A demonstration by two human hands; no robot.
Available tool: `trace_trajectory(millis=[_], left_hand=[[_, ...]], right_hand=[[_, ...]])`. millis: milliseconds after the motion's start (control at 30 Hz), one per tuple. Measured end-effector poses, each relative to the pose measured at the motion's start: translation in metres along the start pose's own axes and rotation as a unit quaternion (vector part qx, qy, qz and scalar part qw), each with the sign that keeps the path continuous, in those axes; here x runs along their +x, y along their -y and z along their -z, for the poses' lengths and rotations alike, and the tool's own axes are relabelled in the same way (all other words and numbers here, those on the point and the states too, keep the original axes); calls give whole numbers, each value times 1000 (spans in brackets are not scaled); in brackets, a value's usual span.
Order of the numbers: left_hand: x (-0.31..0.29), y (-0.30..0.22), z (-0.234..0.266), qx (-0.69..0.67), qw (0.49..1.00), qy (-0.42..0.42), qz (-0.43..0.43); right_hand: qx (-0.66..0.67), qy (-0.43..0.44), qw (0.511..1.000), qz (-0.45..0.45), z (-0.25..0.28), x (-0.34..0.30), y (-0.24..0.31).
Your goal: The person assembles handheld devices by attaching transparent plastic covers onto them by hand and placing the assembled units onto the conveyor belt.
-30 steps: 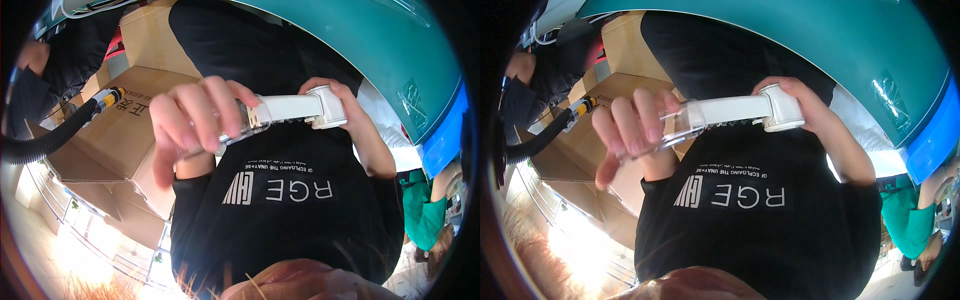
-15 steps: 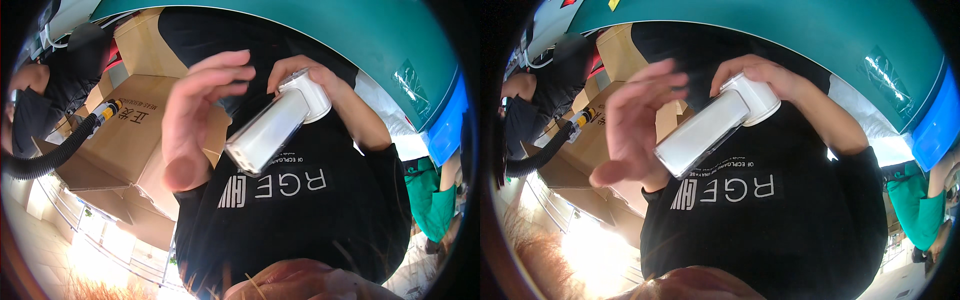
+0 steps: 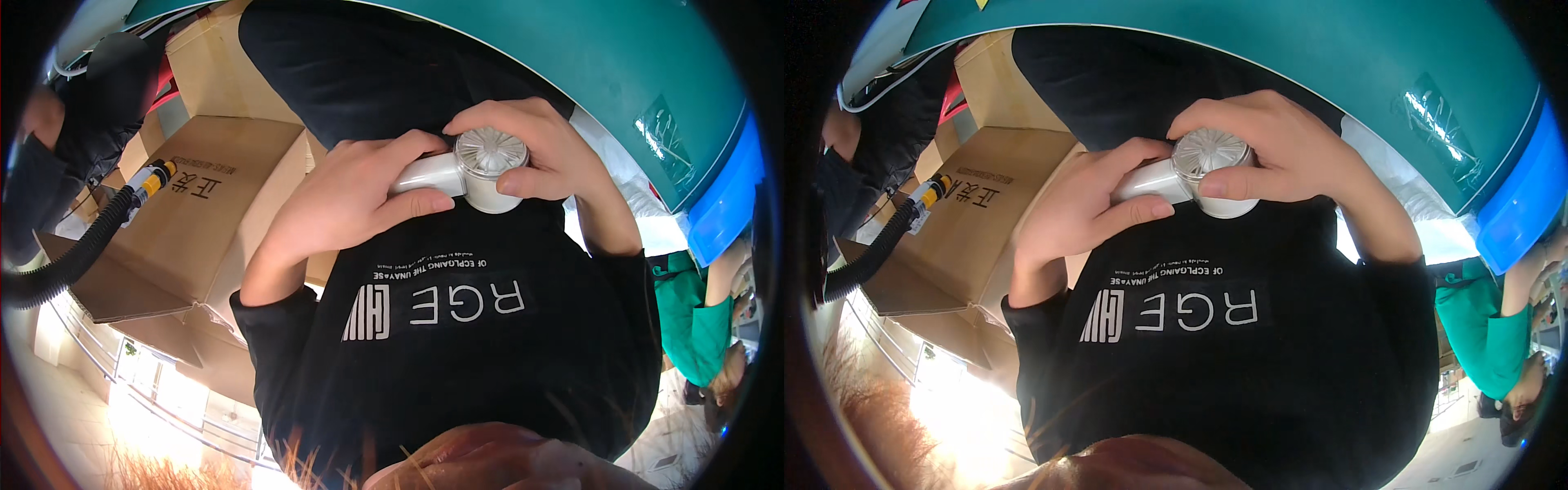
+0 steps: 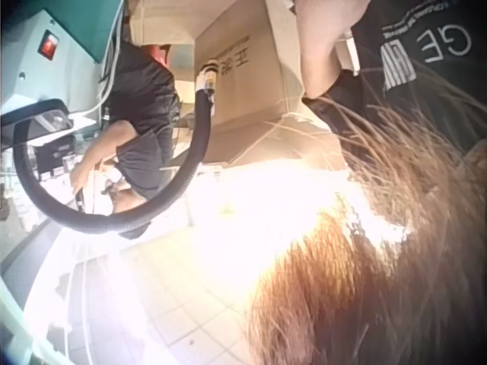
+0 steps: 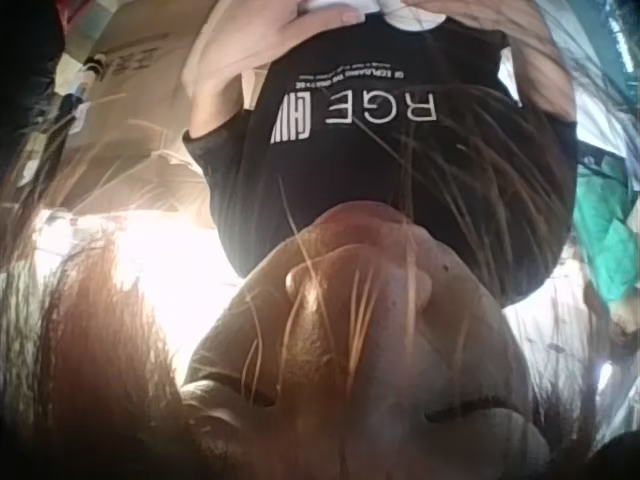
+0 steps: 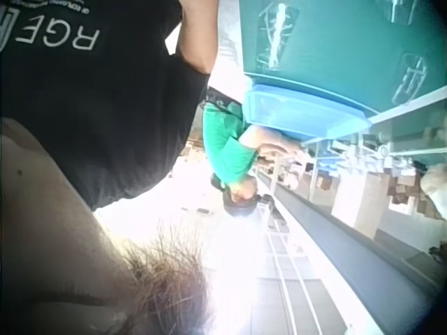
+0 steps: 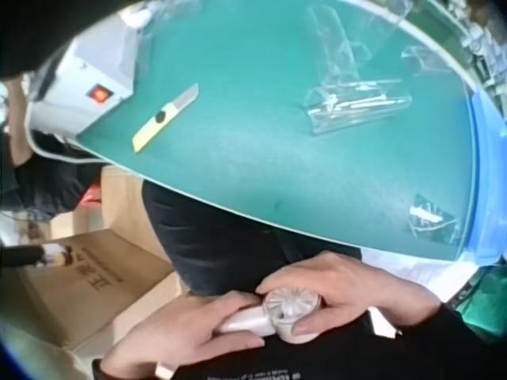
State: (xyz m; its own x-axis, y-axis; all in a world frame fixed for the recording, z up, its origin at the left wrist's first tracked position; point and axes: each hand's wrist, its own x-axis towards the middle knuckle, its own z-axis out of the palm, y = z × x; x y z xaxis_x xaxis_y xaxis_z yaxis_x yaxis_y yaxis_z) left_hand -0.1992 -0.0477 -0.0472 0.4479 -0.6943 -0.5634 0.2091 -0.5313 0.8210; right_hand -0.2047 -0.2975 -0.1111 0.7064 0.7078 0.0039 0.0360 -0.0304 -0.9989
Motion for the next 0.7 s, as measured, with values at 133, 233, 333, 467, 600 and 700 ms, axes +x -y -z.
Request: trace_trajectory(millis=[133,233,333,467,600,700], left_hand=[[2,4,-5,5,1000,5,-13],[2,5,-7,2,1000,8,-20],[5,3,-12,-21,999,31,0],[3,-2,-17,-22,999,25,-17],[12,-22,-7,12,997,68,-47],[13,-49,2,36,993,55,-103]], right_hand=[[4,-8,1000,-11,-5,-6,1],[10,-21,1000,-5,-8,-9,-3],[15,-26,1000,-2,-10,-9,-2],[54,-32,998,-5,-13,-10,9],[13,-37,999,-30,3,-19,31],[-22,4,999,-43,34,-23,65]])
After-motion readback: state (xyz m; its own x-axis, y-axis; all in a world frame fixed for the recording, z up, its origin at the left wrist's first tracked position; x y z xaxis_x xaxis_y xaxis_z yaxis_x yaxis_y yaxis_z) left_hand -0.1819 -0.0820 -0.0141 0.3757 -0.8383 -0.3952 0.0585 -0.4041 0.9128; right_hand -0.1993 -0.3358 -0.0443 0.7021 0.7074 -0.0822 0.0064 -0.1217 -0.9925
